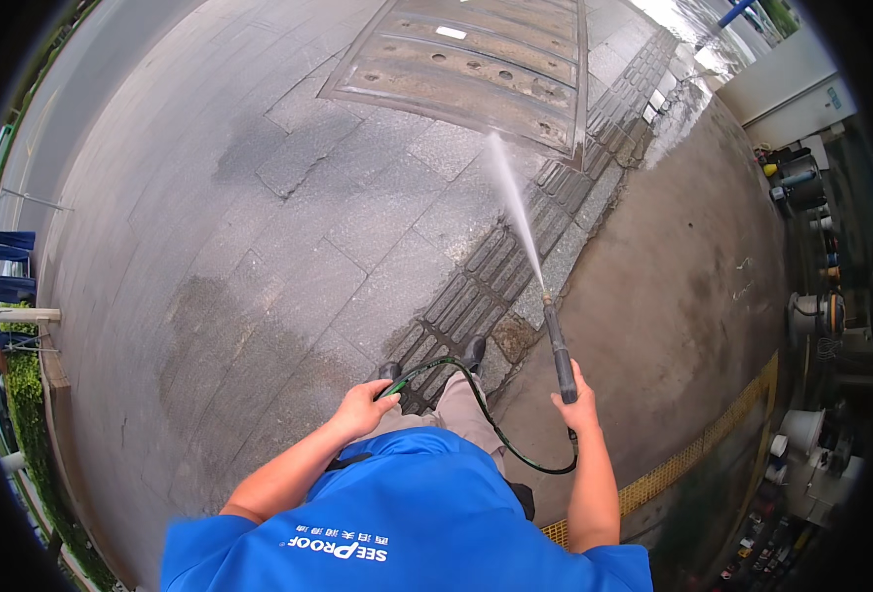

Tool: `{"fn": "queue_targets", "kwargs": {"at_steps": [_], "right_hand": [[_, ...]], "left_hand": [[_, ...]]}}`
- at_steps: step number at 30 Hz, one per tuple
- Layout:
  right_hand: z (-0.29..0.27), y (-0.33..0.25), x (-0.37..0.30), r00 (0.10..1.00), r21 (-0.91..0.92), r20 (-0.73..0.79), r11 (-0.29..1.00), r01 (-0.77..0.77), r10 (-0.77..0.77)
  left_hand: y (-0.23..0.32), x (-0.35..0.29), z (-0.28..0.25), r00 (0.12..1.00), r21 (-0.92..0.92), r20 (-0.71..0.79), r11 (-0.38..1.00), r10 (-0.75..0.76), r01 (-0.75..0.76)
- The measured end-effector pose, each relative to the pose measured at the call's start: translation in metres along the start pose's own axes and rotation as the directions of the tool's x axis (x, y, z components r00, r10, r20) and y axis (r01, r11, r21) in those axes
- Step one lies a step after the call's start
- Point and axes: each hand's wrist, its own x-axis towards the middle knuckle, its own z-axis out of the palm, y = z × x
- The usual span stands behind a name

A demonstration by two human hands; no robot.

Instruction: The person uses a high-pressure water spray to clean a paved sidewalk and a metal grate, moving along the curb and into a garage area. The person then turns off the pressure washer and walks through the garage.

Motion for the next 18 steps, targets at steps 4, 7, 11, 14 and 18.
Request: {"fn": "queue_targets", "kwargs": {"at_steps": [4,7,11,14,18], "right_hand": [[-0.075,0.097,0.03,0.993,0.21,-0.116,0.978,0.008,0.017],[-0.154,0.164,0.063,0.909,0.338,-0.249,0.91,-0.241,0.334],[-0.185,0.196,0.097,0.914,0.472,-0.241,0.862,-0.184,0.327],[-0.203,0.197,0.137,0.943,0.456,-0.178,0.872,-0.175,0.283],[-0.203,0.193,0.179,0.979,0.42,-0.069,0.896,-0.147,0.193]], "left_hand": [[0.064,0.021,0.041,1.0,0.035,-0.011,0.999,-0.007,0.008],[0.102,0.062,0.083,0.998,0.012,-0.045,0.999,0.049,-0.048],[0.18,0.09,0.09,0.997,-0.005,-0.08,1.0,-0.022,0.022],[0.235,0.104,0.104,0.997,0.096,-0.073,0.995,0.028,-0.021],[0.256,0.12,0.114,0.996,0.068,-0.083,0.997,0.035,-0.029]]}}
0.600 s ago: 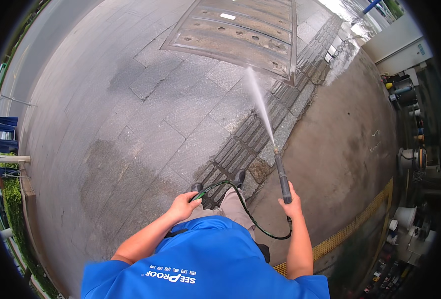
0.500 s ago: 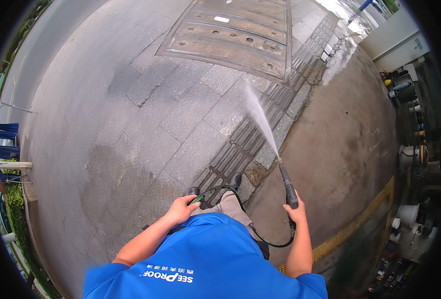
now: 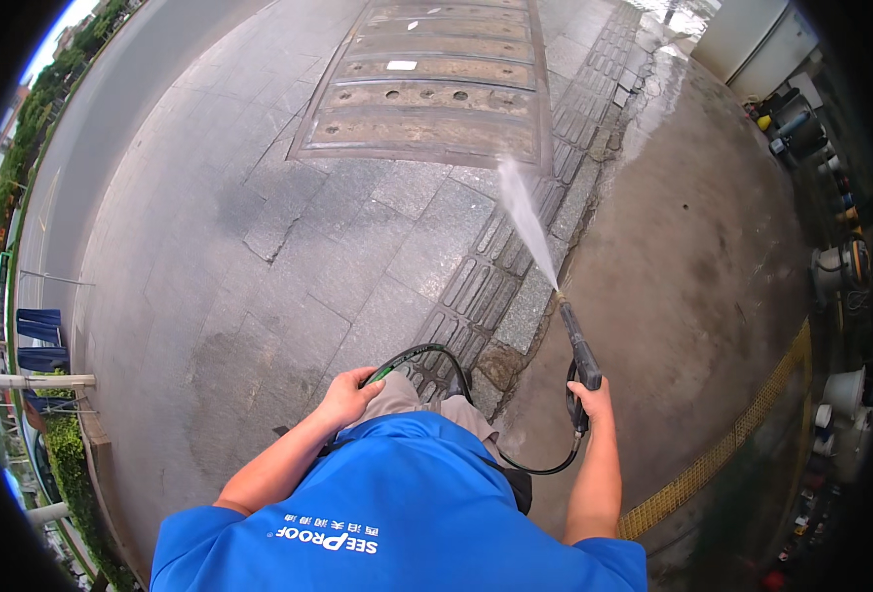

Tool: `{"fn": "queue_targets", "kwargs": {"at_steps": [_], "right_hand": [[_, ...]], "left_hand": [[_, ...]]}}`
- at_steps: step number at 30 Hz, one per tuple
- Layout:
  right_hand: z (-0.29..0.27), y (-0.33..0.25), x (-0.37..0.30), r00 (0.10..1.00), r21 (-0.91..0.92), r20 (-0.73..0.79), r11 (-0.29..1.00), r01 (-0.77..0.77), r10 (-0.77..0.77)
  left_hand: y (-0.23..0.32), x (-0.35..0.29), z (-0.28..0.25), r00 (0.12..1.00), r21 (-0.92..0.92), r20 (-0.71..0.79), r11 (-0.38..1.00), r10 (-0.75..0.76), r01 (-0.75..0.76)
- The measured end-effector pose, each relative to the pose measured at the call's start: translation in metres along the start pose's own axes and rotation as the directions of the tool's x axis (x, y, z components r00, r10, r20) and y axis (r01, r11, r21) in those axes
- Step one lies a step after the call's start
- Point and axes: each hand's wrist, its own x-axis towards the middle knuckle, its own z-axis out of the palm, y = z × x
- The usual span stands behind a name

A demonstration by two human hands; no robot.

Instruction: The person uses a high-pressure water spray to clean a paved sidewalk and a metal grate, moving along the curb and into a garage area. The person then turns off the pressure washer and walks through the garage.

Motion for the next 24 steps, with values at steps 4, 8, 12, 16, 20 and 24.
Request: {"fn": "queue_targets", "kwargs": {"at_steps": [4,8,12,16,20,24], "right_hand": [[0.021,-0.009,0.024,0.991,-0.068,0.129,0.996,0.054,-0.045],[0.049,-0.056,0.034,0.946,-0.058,0.273,0.978,0.199,-0.176],[0.069,-0.068,0.056,0.937,-0.164,0.299,0.957,0.24,-0.184],[0.111,-0.151,0.068,0.871,-0.366,0.476,0.873,0.323,-0.122],[0.182,-0.244,0.109,0.768,-0.487,0.626,0.702,0.519,-0.134],[0.267,-0.335,0.158,0.703,-0.571,0.69,0.465,0.676,-0.175]], "left_hand": [[0.005,0.007,-0.003,0.999,-0.043,-0.037,0.999,-0.003,0.001],[0.011,0.022,-0.012,0.998,-0.027,-0.041,0.999,-0.042,0.041],[0.012,0.06,-0.028,0.997,-0.024,0.049,0.998,-0.064,0.065],[0.014,0.103,-0.056,0.993,-0.035,0.079,0.996,-0.082,0.085],[0.038,0.145,-0.102,0.997,-0.069,0.044,0.996,-0.06,0.063],[0.033,0.172,-0.147,0.996,-0.145,-0.033,0.986,-0.082,0.077]]}}
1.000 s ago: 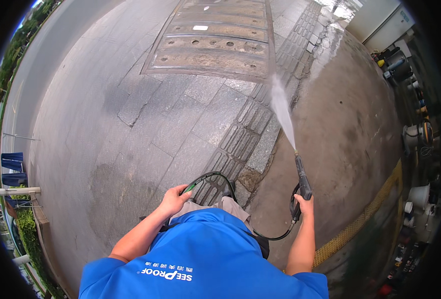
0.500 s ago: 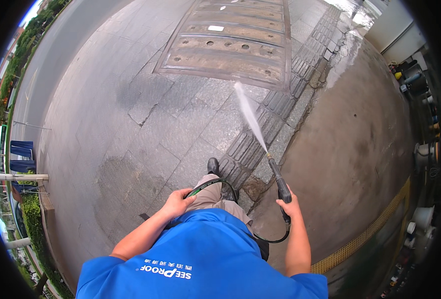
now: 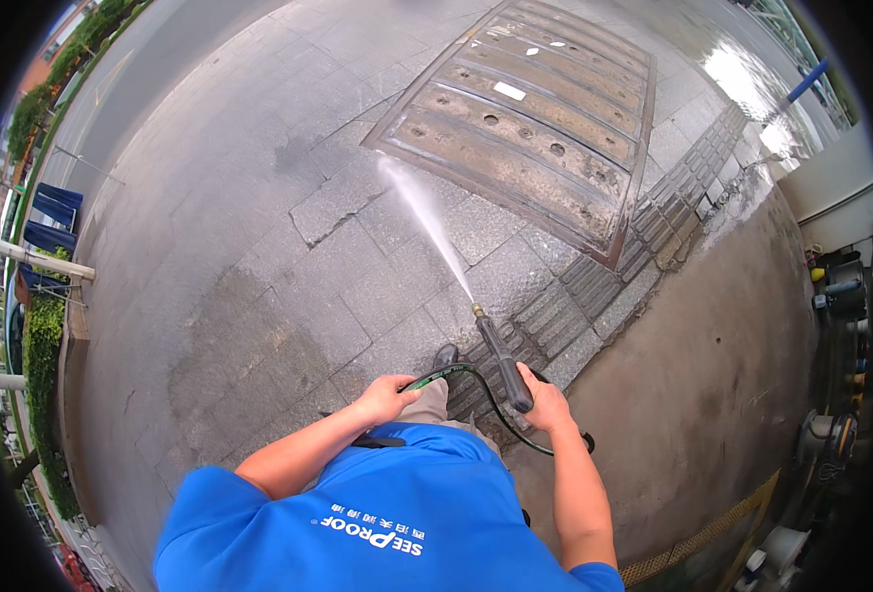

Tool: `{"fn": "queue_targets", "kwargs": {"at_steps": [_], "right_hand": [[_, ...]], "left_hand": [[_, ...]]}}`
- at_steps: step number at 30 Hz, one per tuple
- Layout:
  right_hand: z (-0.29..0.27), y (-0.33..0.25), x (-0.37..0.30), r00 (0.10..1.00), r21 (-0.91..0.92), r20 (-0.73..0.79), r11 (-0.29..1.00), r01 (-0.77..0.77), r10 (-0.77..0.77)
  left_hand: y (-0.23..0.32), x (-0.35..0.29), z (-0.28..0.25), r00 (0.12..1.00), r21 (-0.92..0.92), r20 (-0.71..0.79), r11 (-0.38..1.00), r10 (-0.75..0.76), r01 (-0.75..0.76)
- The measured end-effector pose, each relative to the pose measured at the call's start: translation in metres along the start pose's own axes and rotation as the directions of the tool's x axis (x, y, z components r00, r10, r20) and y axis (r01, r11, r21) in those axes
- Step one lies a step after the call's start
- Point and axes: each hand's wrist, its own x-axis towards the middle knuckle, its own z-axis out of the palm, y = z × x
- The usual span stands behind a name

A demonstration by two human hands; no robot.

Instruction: The person uses a high-pressure water spray to clean a paved sidewalk and a metal grate, moving along the curb and into a garage area. The person then turns off the pressure washer and walks through the garage.

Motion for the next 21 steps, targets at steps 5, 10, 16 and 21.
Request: {"fn": "queue_targets", "kwargs": {"at_steps": [5,10,16,21], "right_hand": [[-0.071,-0.041,0.105,0.997,-0.102,-0.063,0.993,-0.052,0.045],[-0.098,-0.018,0.136,0.958,0.089,-0.203,0.978,-0.19,0.204],[-0.101,0.085,0.043,0.878,0.439,-0.343,0.884,-0.164,0.333],[-0.072,0.161,-0.075,0.724,0.63,-0.386,0.737,-0.245,0.571]], "left_hand": [[0.025,0.025,-0.051,0.995,-0.021,-0.095,1.0,0.004,-0.006],[0.021,0.064,-0.076,0.997,-0.076,-0.077,0.997,-0.03,0.024],[0.056,0.104,-0.067,0.996,-0.124,0.066,0.99,-0.062,0.07],[0.084,0.137,-0.014,0.969,-0.173,0.245,0.983,-0.016,0.06]]}}
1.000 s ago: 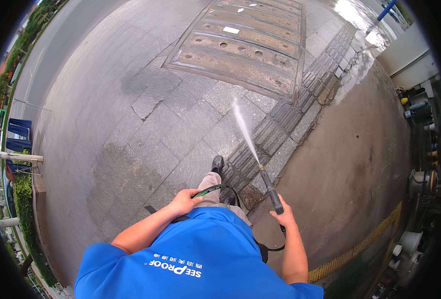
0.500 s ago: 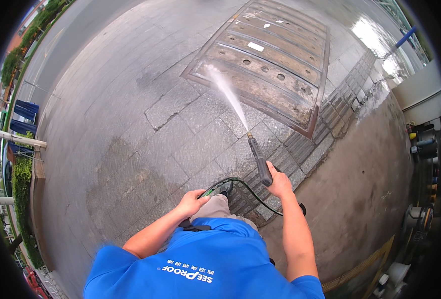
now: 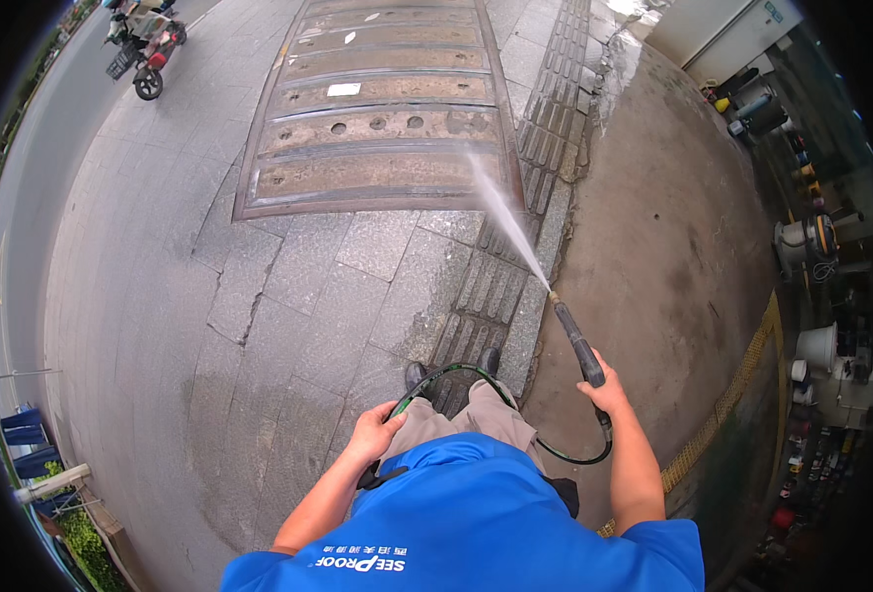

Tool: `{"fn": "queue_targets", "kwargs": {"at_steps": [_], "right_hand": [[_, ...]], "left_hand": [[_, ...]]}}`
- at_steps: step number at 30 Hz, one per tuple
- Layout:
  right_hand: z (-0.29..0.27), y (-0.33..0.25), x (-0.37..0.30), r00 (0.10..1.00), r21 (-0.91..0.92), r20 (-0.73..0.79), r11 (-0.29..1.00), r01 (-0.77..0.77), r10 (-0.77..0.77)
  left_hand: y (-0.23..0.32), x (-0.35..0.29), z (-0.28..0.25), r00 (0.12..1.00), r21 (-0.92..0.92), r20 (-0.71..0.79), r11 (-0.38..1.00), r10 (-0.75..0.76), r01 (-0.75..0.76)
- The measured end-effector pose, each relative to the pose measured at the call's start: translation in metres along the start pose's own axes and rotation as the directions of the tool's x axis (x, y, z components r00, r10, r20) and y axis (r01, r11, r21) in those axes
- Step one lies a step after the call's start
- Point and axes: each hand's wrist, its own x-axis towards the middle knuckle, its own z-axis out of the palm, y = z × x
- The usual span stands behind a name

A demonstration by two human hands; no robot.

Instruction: The person uses a high-pressure water spray to clean a paved sidewalk and a metal grate, moving along the curb and into a garage area. The person then turns off the pressure washer and walks through the garage.

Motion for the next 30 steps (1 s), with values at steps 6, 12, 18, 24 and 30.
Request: {"fn": "queue_targets", "kwargs": {"at_steps": [6,12,18,24,30], "right_hand": [[-0.109,0.1,-0.039,0.825,0.4,-0.259,0.833,-0.382,0.503],[-0.19,0.185,0.023,0.751,0.695,-0.369,0.699,-0.168,0.548],[-0.256,0.167,0.146,0.848,0.601,-0.284,0.772,-0.206,0.448],[-0.325,0.171,0.219,0.912,0.525,-0.174,0.819,-0.234,0.372],[-0.342,0.191,0.291,0.938,0.522,-0.089,0.818,-0.243,0.335]], "left_hand": [[0.057,0.063,0.06,0.997,0.338,0.081,0.941,-0.013,-0.015],[0.152,0.132,0.133,1.0,0.234,0.002,0.972,-0.019,0.018],[0.275,0.173,0.225,0.999,0.397,-0.017,0.917,0.044,-0.034],[0.368,0.2,0.304,0.999,0.491,-0.048,0.871,-0.001,0.024],[0.4,0.235,0.329,0.996,0.439,-0.055,0.897,0.076,-0.044]]}}
